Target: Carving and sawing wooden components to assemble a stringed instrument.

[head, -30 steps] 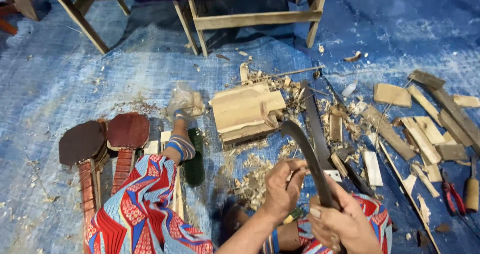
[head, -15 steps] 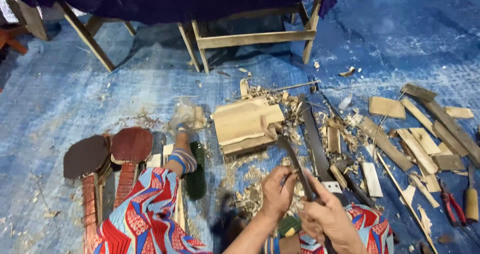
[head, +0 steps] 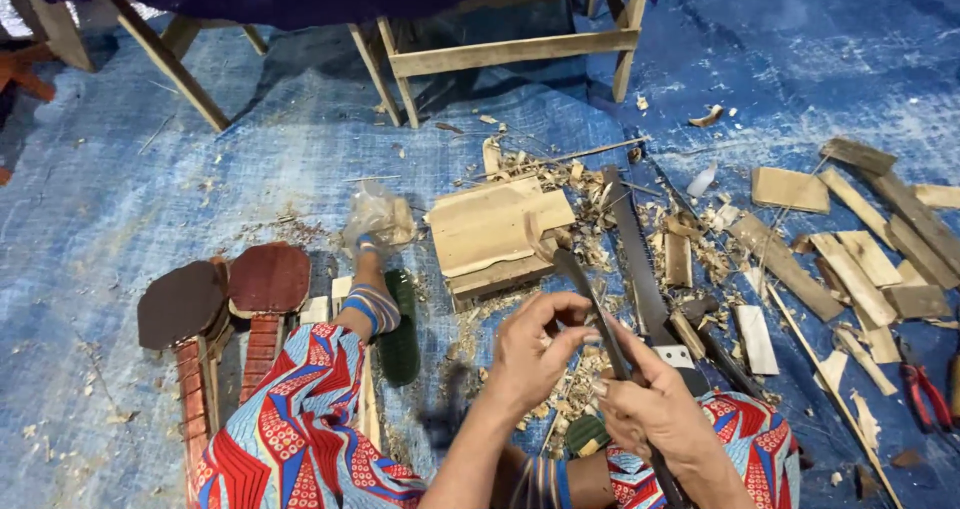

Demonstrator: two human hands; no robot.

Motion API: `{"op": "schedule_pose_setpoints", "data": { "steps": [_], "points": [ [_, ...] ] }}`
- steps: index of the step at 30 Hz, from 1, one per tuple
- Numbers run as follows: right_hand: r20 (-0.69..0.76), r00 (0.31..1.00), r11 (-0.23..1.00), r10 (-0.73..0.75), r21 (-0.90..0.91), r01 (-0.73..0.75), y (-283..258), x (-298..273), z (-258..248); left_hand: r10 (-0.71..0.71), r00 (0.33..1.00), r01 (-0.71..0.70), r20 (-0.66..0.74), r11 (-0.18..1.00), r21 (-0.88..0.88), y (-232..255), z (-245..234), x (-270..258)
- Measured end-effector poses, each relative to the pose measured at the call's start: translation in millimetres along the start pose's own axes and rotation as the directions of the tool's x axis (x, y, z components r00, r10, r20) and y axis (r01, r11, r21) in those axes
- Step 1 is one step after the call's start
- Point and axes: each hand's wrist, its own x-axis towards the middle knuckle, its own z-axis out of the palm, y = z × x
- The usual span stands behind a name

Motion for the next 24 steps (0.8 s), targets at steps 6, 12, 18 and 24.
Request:
{"op": "schedule_pose_setpoints", "data": {
  "steps": [6, 12, 18, 24],
  "points": [
    [0.103, 0.987, 0.984, 0.119, -0.148, -0.103, 25, 36, -18, 0.121, 0.967, -0.123, -0.223, 0.992, 0.004, -19, 18, -2],
    [-0.06, 0.968, 0.964, 0.243, -0.099, -0.248, 62, 62, -23, 0.181, 0.931, -0.19, -0.317, 0.982, 0.002, -34, 30, -5],
    [-0.067, 0.985, 0.963, 0.16, -0.206, -0.171, 54, 37, -4, -0.018, 0.878, -0.225, -0.478, 0.867, -0.445, -16, 35, 4],
    [-0.046, 0.978, 0.925, 0.205, -0.317, -0.209, 64, 30, -10, -0.035, 0.747, -0.468, -0.664, 0.682, -0.562, 78, -34, 26]
  ]
}}
